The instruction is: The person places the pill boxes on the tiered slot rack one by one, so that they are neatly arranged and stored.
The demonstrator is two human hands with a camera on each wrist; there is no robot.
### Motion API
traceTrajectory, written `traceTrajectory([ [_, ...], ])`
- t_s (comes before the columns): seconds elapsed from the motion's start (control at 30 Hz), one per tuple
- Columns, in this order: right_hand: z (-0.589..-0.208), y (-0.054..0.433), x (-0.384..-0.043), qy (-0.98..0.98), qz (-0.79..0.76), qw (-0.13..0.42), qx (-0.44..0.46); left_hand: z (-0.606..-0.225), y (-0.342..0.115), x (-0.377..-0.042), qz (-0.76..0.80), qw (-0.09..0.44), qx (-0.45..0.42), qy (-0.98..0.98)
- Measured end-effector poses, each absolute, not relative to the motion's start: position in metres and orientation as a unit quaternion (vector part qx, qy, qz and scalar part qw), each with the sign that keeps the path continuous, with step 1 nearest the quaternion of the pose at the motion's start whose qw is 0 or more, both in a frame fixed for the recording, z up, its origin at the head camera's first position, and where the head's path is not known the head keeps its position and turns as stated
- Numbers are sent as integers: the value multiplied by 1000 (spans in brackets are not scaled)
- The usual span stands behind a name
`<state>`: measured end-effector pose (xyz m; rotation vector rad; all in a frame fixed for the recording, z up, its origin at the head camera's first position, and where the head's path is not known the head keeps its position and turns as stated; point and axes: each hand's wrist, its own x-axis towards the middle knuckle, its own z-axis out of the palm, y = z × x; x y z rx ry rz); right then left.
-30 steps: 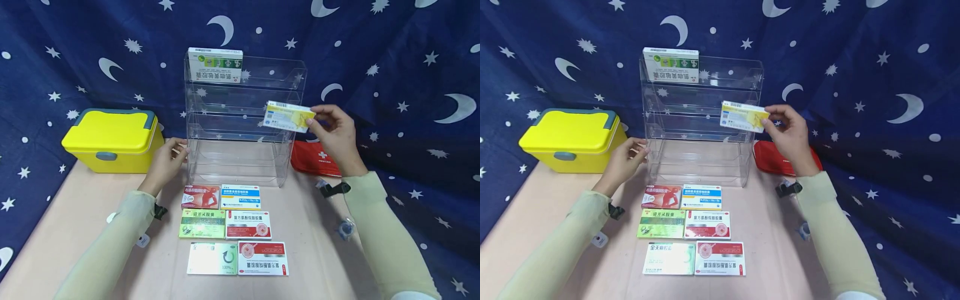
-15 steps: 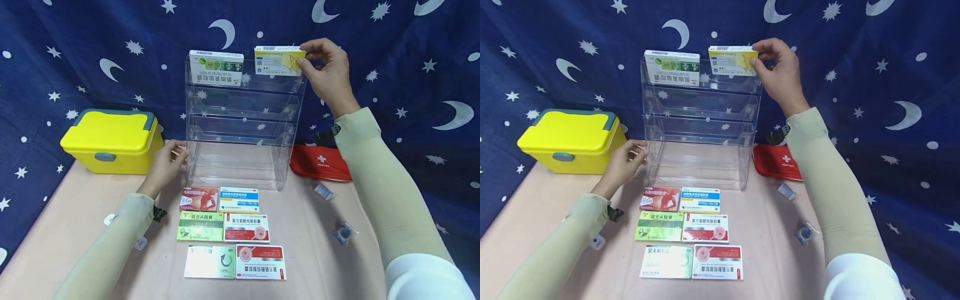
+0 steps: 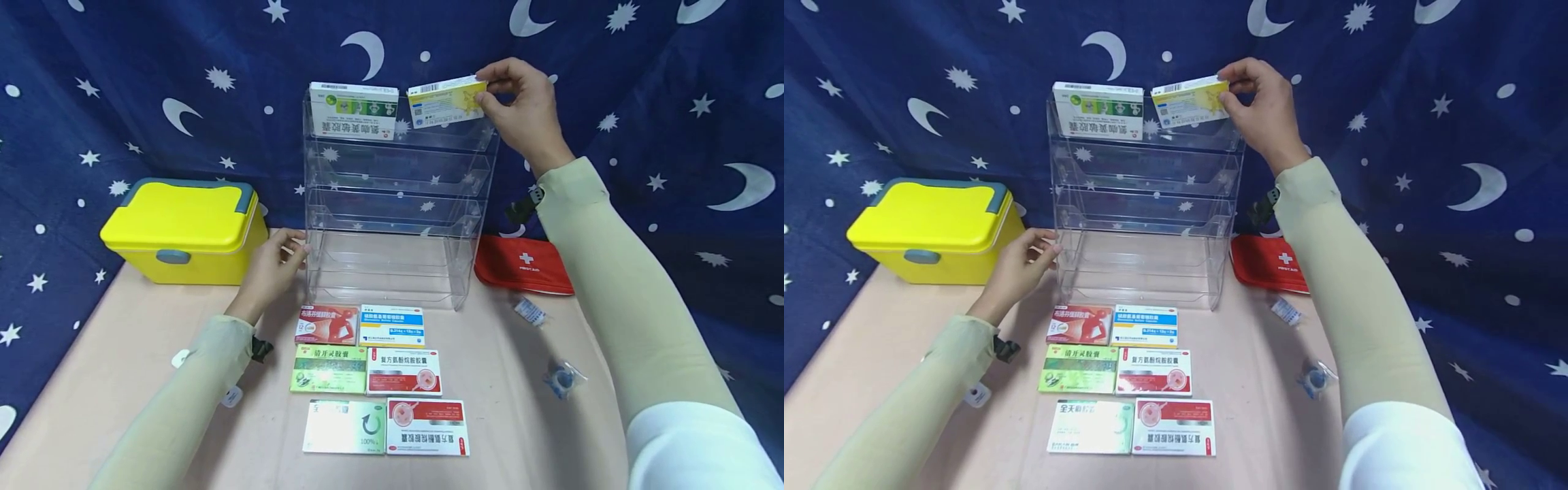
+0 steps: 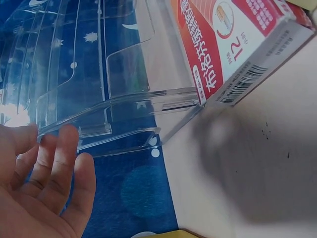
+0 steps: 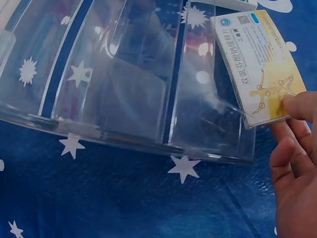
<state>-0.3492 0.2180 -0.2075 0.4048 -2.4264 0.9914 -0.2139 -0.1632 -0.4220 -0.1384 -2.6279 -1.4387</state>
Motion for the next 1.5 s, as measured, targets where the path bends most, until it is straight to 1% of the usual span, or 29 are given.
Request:
traceTrajectory([
  [0.17, -214, 221, -349, -902, 342, 224, 139, -423, -163, -212, -475, 72, -46, -876],
  [0.47, -221, 226, -351, -909, 330, 222, 125, -422, -164, -213, -477, 70, -46, -875],
  [0.73, -226, 228, -350, -913, 335, 207, 104, -421, -163, -213, -481, 71, -46, -873],
  [1.1, -230, 229, -351, -915, 324, 219, 99, -421, -163, -212, -479, 68, -46, -874],
  [1.27, -233, 232, -349, -911, 317, 241, 107, -422, -163, -213, -478, 71, -46, -874],
  [1.4, -241, 231, -339, -883, 333, 305, 127, -423, -163, -213, -478, 71, -44, -875],
  [1.5, -249, 221, -313, -839, 382, 349, 167, -423, -163, -213, -477, 74, -45, -875],
])
